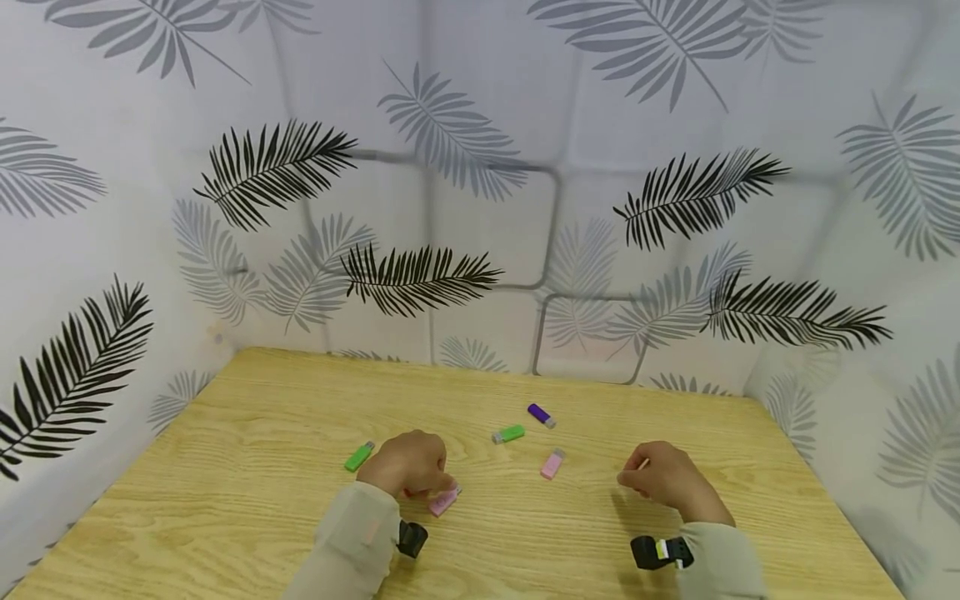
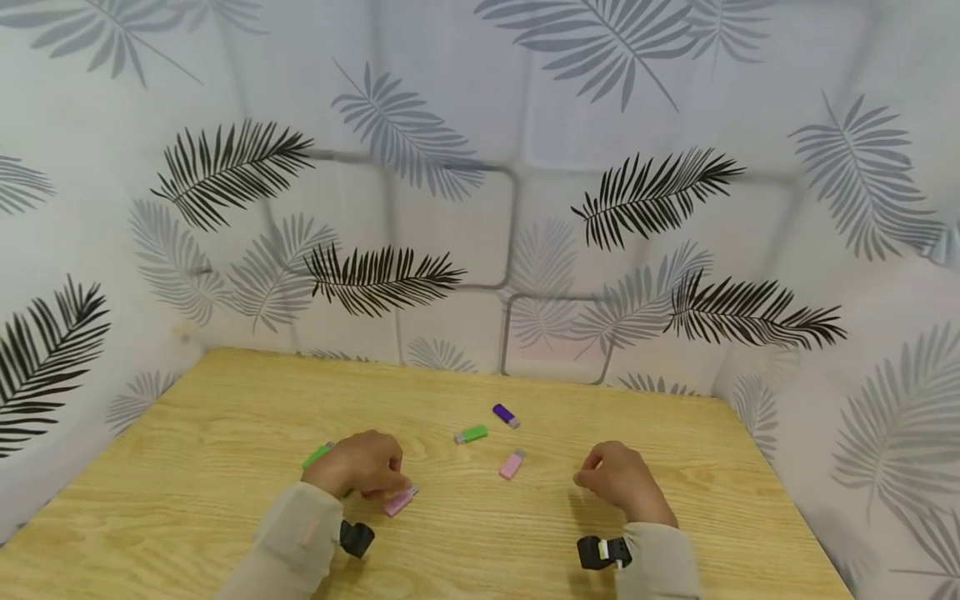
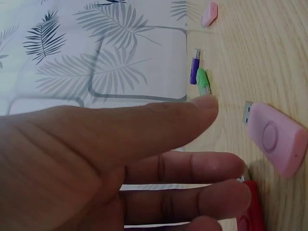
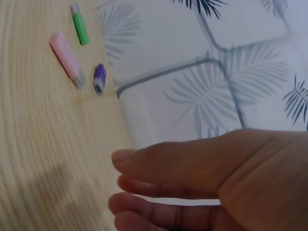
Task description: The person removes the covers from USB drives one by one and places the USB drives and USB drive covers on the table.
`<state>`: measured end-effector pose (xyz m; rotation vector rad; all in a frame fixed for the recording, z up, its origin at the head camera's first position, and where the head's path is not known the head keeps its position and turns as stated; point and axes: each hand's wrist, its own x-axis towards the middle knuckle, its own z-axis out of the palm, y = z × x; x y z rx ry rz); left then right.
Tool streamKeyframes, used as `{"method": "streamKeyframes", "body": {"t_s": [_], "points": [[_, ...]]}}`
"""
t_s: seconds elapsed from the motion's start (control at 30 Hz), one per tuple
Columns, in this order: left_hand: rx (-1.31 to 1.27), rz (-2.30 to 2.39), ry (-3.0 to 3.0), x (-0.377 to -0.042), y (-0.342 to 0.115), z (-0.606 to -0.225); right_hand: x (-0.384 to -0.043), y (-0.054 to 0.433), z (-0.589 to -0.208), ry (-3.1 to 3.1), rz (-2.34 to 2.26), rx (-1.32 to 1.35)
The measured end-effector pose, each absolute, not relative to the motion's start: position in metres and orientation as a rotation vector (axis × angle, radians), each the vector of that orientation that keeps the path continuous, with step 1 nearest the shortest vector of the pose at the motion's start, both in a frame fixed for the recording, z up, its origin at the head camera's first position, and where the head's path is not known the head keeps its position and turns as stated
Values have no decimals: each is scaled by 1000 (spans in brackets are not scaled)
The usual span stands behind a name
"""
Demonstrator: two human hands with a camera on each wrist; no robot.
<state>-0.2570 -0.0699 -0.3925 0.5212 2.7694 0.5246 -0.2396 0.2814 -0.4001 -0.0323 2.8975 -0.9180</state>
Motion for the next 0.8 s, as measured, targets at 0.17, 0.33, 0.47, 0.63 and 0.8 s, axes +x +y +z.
{"method": "streamKeyframes", "body": {"t_s": [0.17, 0.33, 0.47, 0.63, 0.8], "points": [[504, 531, 2759, -257, -72, -390, -247, 261, -406, 2873, -978, -78], [519, 554, 2748, -256, -73, -388, -251, 244, -416, 2833, -1013, -66], [507, 540, 2754, -253, -72, -386, -254, 234, -421, 2809, -1029, -50], [521, 540, 2771, -251, -72, -382, -262, 223, -425, 2843, -1020, -49], [537, 585, 2759, -252, -73, -380, -272, 210, -429, 2862, -1062, 2]]}}
